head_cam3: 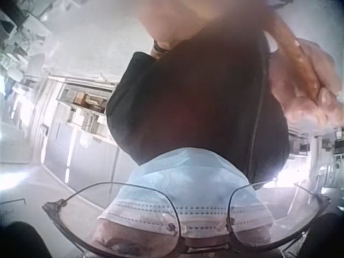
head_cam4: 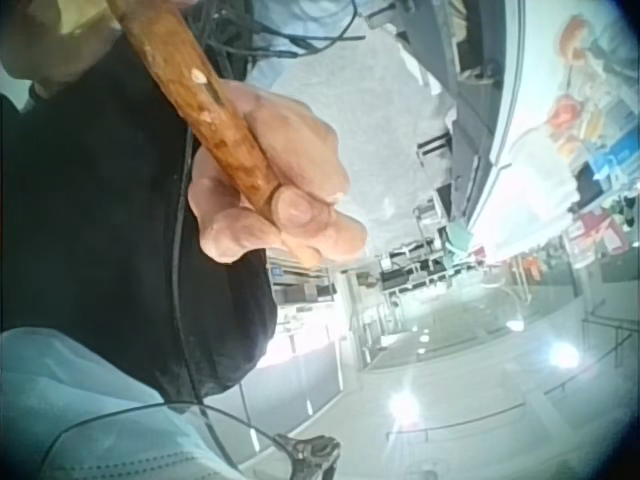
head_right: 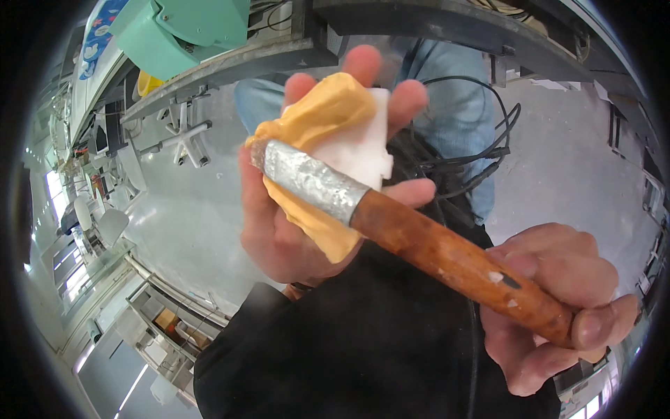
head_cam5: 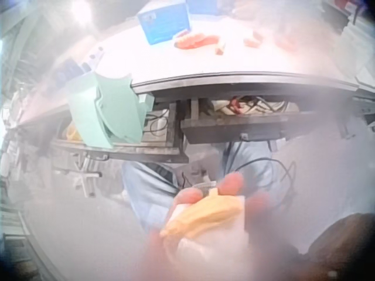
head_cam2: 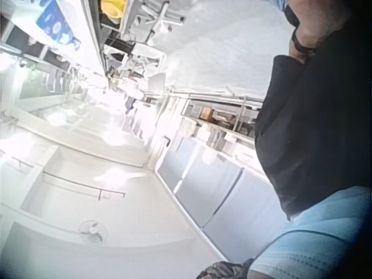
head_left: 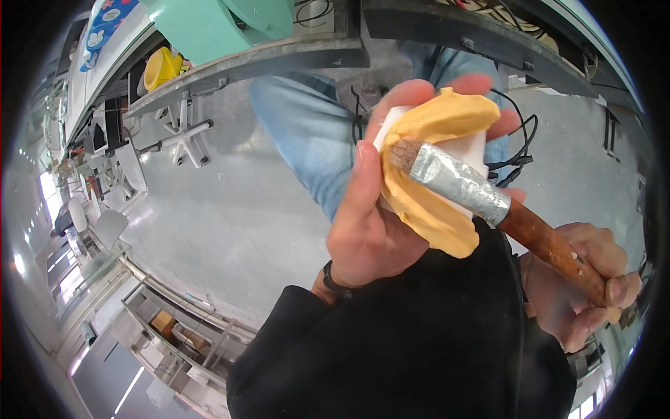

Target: Cleaning and brushing debris from dental molds and articulators using a brush.

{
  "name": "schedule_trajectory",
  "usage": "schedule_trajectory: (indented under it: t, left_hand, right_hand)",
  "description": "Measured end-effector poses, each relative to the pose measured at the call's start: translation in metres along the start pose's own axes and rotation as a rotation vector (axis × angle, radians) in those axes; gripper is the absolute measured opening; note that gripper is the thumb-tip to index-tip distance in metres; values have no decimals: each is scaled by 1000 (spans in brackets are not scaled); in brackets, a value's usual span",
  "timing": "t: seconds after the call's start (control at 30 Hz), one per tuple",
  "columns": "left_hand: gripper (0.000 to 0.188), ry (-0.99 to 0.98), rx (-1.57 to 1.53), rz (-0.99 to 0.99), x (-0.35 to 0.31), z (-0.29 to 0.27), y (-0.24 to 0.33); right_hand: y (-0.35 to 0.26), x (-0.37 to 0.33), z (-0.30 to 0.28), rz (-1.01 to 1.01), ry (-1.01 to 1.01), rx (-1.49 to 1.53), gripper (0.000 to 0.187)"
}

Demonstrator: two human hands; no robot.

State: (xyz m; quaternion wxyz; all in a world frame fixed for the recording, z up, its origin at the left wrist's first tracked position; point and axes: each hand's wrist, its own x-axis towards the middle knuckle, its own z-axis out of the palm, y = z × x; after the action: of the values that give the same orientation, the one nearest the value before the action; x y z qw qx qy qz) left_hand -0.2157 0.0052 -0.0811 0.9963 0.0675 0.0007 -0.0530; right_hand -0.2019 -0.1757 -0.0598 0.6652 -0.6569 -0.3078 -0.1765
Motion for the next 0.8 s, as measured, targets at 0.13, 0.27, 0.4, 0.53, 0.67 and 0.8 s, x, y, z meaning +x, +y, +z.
schedule_trajectory:
  t: [0.13, 0.27, 0.4, 0.53, 0.67, 0.8]
  left_hand:
    - [57, -24, 335, 159, 2, -3, 9]
    - [68, -35, 671, 290, 8, -7, 7]
    - [65, -32, 878, 441, 3, -12, 15]
    - [68, -75, 974, 546, 6, -8, 13]
    - [69, -151, 1016, 577, 12, -15, 11]
    - [70, -150, 975, 540, 3, -16, 19]
  right_hand:
    - [-2, -4, -19, 31, 143, 70, 34]
    - [-1, 2, -21, -35, 134, 22, 37]
    - [-12, 4, 0, 9, 133, 59, 32]
    - [-19, 9, 4, 74, 199, -43, 26]
    - [-15, 10, 1, -38, 252, -117, 26]
    - [-17, 9, 6, 29, 271, -150, 26]
